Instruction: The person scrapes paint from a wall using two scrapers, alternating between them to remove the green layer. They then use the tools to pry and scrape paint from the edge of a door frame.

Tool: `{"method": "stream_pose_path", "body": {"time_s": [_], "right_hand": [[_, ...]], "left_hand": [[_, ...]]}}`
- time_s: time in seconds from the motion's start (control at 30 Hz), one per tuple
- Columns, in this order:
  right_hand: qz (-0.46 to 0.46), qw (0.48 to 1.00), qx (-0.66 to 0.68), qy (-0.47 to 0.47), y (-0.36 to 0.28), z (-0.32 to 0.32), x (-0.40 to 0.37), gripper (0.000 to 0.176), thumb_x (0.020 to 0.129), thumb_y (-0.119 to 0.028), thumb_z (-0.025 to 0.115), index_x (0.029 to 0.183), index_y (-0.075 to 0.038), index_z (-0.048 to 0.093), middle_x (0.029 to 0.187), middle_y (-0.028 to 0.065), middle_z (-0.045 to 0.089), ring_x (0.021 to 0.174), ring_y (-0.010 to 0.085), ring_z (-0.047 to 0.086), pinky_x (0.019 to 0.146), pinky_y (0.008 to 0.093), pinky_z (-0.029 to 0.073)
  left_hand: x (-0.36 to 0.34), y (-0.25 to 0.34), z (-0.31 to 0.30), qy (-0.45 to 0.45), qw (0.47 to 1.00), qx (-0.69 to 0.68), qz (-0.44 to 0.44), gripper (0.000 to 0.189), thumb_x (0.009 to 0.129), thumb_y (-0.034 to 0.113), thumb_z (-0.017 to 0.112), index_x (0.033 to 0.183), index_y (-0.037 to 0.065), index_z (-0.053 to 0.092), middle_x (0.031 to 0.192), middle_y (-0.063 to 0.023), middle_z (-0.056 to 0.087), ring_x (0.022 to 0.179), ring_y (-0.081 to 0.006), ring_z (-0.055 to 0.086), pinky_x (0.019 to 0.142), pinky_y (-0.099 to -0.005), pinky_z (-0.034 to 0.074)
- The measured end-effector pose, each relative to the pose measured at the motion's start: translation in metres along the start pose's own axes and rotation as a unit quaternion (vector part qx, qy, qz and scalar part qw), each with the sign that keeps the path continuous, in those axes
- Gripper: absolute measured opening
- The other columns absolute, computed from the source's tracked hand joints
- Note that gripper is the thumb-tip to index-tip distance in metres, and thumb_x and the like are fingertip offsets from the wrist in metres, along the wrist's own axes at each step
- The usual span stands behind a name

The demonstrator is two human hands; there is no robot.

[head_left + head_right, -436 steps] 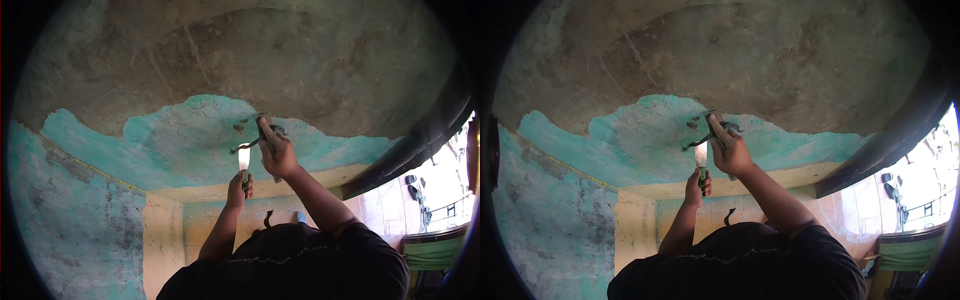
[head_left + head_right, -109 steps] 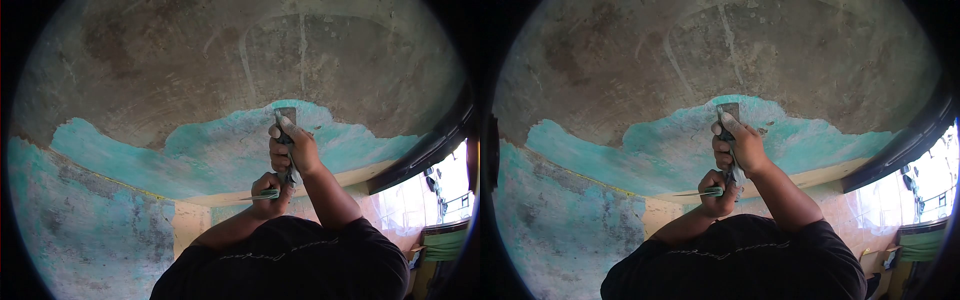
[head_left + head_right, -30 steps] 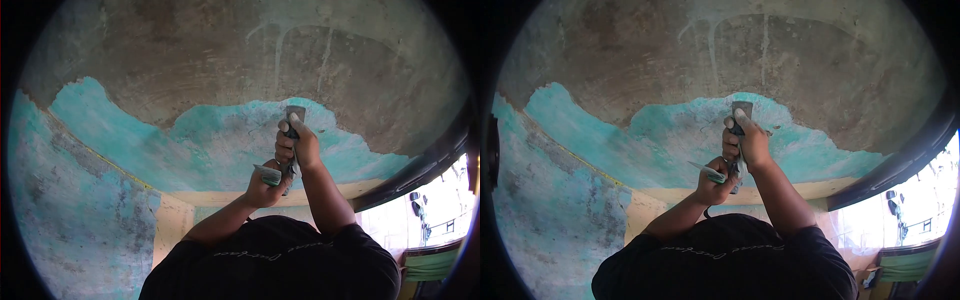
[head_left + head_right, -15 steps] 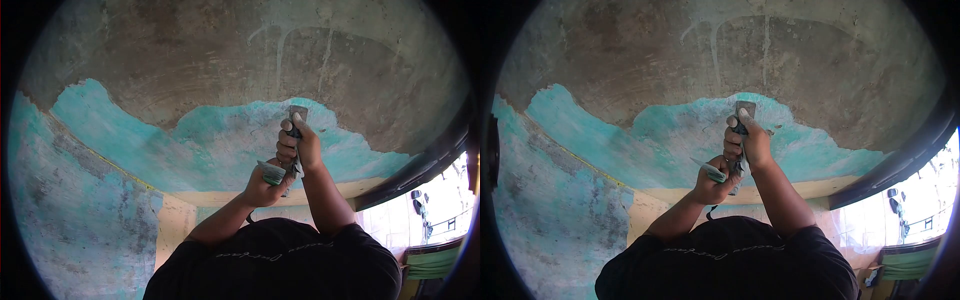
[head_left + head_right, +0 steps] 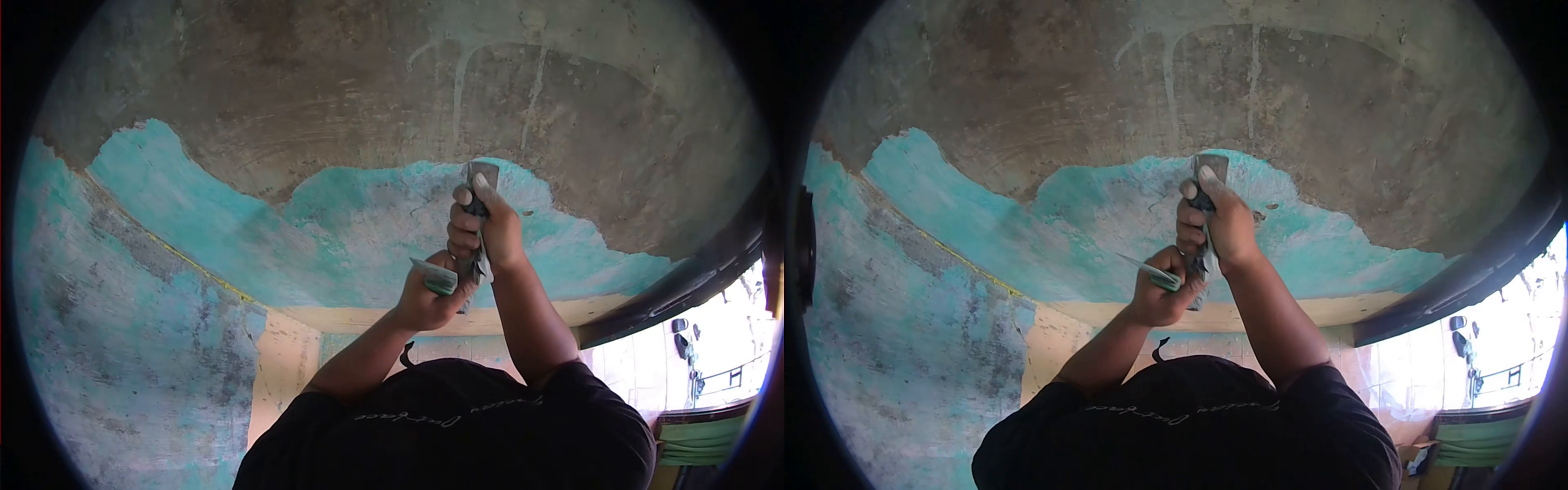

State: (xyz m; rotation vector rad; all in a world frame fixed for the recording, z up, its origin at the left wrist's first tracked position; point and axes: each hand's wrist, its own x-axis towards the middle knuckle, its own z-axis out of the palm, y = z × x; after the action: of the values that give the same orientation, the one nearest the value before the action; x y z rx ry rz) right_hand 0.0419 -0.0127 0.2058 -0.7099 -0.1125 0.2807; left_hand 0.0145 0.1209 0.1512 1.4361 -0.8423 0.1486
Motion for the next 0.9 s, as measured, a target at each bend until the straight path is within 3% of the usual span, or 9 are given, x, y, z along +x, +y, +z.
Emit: {"method": "stream_pose_path", "body": {"time_s": [0.03, 0.13, 0.23, 0.37, 0.47, 0.57, 0.67, 0.9], "right_hand": [[0.003, 1.0, 0.004, 0.0, -0.003, 0.003, 0.0, 0.03, 0.095, -0.043, 0.037, 0.081, -0.017, 0.045, 0.054, -0.0045, 0.034, 0.04, 0.0077, 0.029, 0.039, 0.0231, 0.025], [-0.003, 1.0, -0.012, 0.013, 0.003, -0.005, -0.002, 0.03, 0.094, -0.043, 0.038, 0.08, -0.017, 0.044, 0.054, -0.0046, 0.034, 0.04, 0.0078, 0.029, 0.039, 0.0232, 0.024], [-0.003, 1.0, -0.019, 0.011, 0.001, -0.005, 0.0, 0.03, 0.094, -0.043, 0.039, 0.08, -0.017, 0.044, 0.054, -0.0051, 0.034, 0.04, 0.0075, 0.029, 0.039, 0.0231, 0.024], [0.006, 1.0, 0.0, -0.015, -0.007, -0.002, -0.002, 0.03, 0.093, -0.042, 0.041, 0.082, -0.014, 0.044, 0.057, -0.0034, 0.036, 0.043, 0.0085, 0.031, 0.041, 0.0236, 0.027], [-0.004, 1.0, -0.015, 0.002, -0.002, -0.01, -0.003, 0.029, 0.093, -0.041, 0.04, 0.081, -0.015, 0.044, 0.056, -0.0039, 0.035, 0.042, 0.0081, 0.03, 0.04, 0.0235, 0.026], [-0.009, 1.0, -0.021, 0.007, -0.004, -0.01, -0.002, 0.03, 0.094, -0.042, 0.038, 0.081, -0.016, 0.044, 0.054, -0.0045, 0.033, 0.04, 0.0077, 0.027, 0.038, 0.0229, 0.023], [0.018, 1.0, 0.015, -0.005, -0.008, -0.008, -0.005, 0.03, 0.094, -0.042, 0.038, 0.081, -0.016, 0.043, 0.054, -0.0044, 0.032, 0.04, 0.0078, 0.027, 0.038, 0.0228, 0.023], [0.009, 1.0, 0.0, 0.001, -0.013, -0.007, -0.008, 0.03, 0.094, -0.042, 0.039, 0.081, -0.015, 0.044, 0.055, -0.0043, 0.034, 0.042, 0.0077, 0.028, 0.04, 0.0229, 0.024]], "left_hand": [[-0.003, -0.005, -0.007, -0.038, 0.998, 0.023, -0.033, 0.014, 0.083, 0.01, 0.064, 0.086, 0.002, 0.053, 0.073, -0.0013, 0.056, 0.065, -0.0089, 0.051, 0.057, -0.0266, 0.041], [-0.004, -0.005, -0.002, -0.029, 0.999, 0.019, -0.001, 0.016, 0.082, 0.01, 0.065, 0.082, 0.004, 0.05, 0.07, -0.0007, 0.055, 0.062, -0.0084, 0.049, 0.055, -0.0262, 0.04], [-0.001, -0.002, 0.008, 0.012, 1.0, 0.012, 0.023, 0.032, 0.08, 0.01, 0.067, 0.068, 0.01, 0.038, 0.062, 0.0039, 0.04, 0.056, -0.0042, 0.034, 0.049, -0.0225, 0.03], [0.006, 0.01, 0.007, -0.003, 0.999, -0.025, -0.021, 0.032, 0.081, 0.011, 0.068, 0.068, 0.011, 0.038, 0.064, 0.0031, 0.042, 0.057, -0.0044, 0.036, 0.049, -0.0226, 0.031], [0.004, 0.005, 0.014, 0.013, 1.0, 0.001, -0.002, 0.033, 0.081, 0.012, 0.068, 0.068, 0.011, 0.038, 0.063, 0.0034, 0.041, 0.057, -0.0042, 0.036, 0.049, -0.0221, 0.031], [0.001, 0.003, 0.011, -0.014, 0.999, -0.024, -0.025, 0.012, 0.082, 0.008, 0.064, 0.088, 0.002, 0.055, 0.076, -0.0015, 0.057, 0.068, -0.0098, 0.053, 0.06, -0.0263, 0.042], [0.002, 0.004, 0.008, -0.043, 0.998, 0.001, -0.036, 0.011, 0.082, 0.009, 0.064, 0.087, 0.002, 0.056, 0.078, -0.0016, 0.058, 0.069, -0.0092, 0.053, 0.061, -0.0263, 0.042], [0.001, -0.001, 0.014, -0.014, 1.0, 0.001, -0.027, 0.015, 0.082, 0.01, 0.064, 0.08, 0.003, 0.052, 0.07, -0.0001, 0.054, 0.063, -0.0084, 0.05, 0.055, -0.0265, 0.04]]}}
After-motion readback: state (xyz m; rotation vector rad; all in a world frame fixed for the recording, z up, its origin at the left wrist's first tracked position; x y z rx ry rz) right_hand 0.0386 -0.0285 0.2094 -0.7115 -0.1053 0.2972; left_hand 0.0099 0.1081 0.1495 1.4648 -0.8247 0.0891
